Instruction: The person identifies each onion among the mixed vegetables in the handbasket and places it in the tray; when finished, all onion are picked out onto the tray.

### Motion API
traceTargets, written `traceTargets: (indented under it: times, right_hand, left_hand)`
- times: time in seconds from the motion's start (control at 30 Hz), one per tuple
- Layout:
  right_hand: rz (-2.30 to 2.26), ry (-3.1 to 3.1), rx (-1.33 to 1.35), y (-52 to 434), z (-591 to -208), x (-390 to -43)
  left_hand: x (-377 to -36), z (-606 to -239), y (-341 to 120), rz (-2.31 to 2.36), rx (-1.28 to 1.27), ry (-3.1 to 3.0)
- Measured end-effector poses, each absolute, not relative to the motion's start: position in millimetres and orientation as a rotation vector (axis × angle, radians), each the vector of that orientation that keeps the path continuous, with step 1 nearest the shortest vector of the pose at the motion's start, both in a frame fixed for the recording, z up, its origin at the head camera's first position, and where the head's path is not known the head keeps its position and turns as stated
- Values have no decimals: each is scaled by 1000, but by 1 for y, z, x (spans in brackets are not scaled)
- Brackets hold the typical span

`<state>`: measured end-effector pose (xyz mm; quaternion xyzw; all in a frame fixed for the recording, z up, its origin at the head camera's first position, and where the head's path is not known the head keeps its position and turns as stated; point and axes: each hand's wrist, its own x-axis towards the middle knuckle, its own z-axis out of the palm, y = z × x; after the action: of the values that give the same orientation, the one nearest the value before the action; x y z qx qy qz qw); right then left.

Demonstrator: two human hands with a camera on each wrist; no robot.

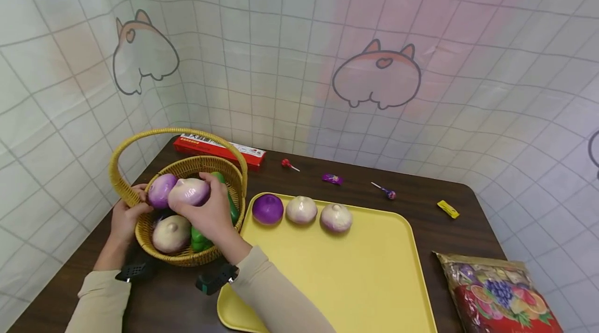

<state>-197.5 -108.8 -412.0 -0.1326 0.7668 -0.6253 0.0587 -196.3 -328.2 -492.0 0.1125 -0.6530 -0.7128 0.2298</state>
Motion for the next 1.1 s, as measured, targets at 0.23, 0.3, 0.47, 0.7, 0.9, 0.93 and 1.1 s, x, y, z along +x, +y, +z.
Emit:
traceTargets:
  times: [0.23, 0.3, 0.47, 0.7, 0.9, 0.93, 1.1]
  right_hand:
    - [-1879, 2279, -560, -82, -417, -182]
    - [-1919, 2242, -584, -74, -418, -178]
    - [-1999, 2179, -581, -52, -422, -169]
    - [-2171, 2083, -554, -19, -442, -164]
    - [-2207, 2114, -476, 7, -457, -163]
    - [-2191, 2138, -456, 11, -460, -163]
    - [-2128, 2225, -393, 31, -473, -162]
  left_hand:
    - [-197, -493, -329, -1979, 309, -1773]
    - [-197, -493, -330, -1985, 311, -1766]
    - [-197, -493, -329, -1975, 315, -1779]
    - [-196, -493, -328, -1958, 310, -1812]
    - [-195, -492, -328, -1964, 299, -1810]
    - [-195, -492, -328, -1966, 298, -1809]
    - [-196, -494, -328, -1969, 281, -1798]
